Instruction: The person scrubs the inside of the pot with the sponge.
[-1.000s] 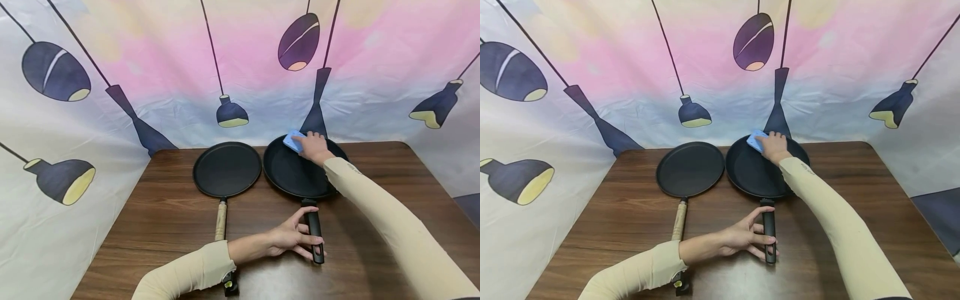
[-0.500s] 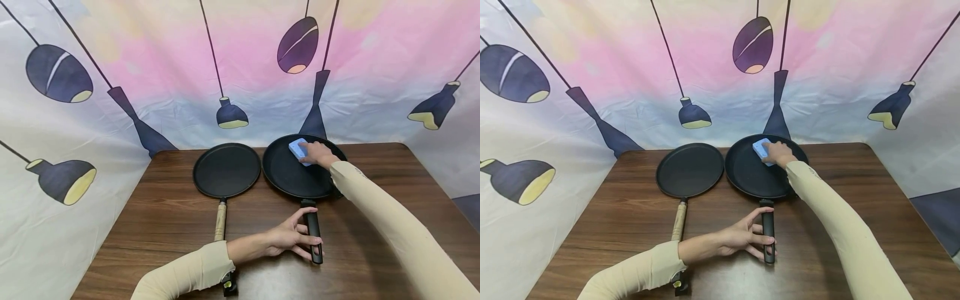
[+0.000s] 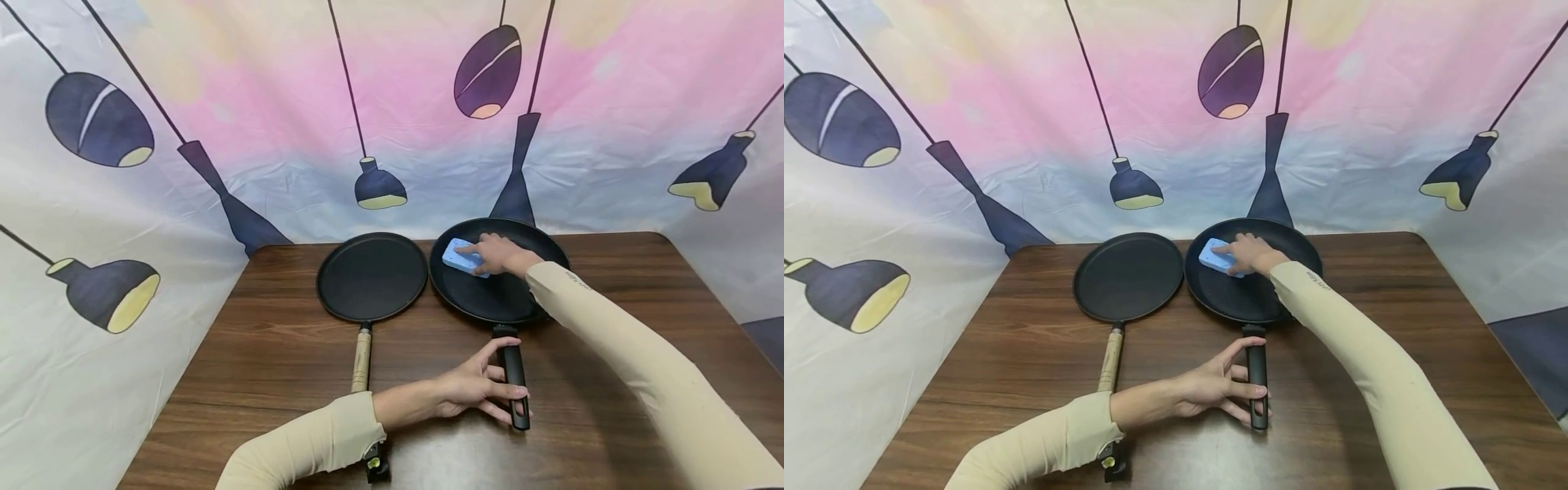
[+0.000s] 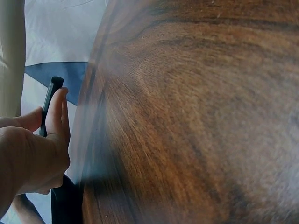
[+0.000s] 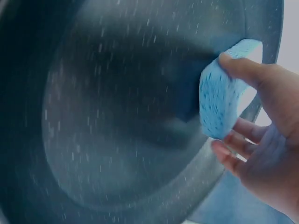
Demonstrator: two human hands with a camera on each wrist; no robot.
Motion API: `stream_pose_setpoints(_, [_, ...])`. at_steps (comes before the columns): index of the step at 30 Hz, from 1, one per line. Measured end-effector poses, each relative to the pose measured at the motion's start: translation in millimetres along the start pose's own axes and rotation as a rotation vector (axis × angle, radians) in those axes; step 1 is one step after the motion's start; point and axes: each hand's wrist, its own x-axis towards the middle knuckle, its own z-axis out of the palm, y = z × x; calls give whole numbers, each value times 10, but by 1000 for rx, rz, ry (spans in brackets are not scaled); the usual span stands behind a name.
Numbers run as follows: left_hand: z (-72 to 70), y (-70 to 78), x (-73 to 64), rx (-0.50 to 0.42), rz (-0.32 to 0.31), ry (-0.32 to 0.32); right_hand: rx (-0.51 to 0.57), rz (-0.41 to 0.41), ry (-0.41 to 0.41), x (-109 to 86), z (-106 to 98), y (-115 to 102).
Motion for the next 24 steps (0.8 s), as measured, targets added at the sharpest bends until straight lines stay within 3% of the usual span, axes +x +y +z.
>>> stream_pose_setpoints(3, [12, 2, -8, 8, 6, 11, -98, 9, 34, -54, -56, 107])
stream_pose_setpoints(8, [46, 9, -21, 29, 14, 34, -242, 129, 103, -207, -136, 406])
stream_pose_setpoints(14, [77, -1, -37, 40, 25, 80, -335, 210, 112, -508, -181, 648])
stream_pose_setpoints(20, [88, -26, -23, 26, 31, 102, -350, 220, 33, -865, -266, 655])
stream_pose_setpoints(24, [67, -22, -16, 25, 36, 102, -300, 222, -82, -1054, -380, 549])
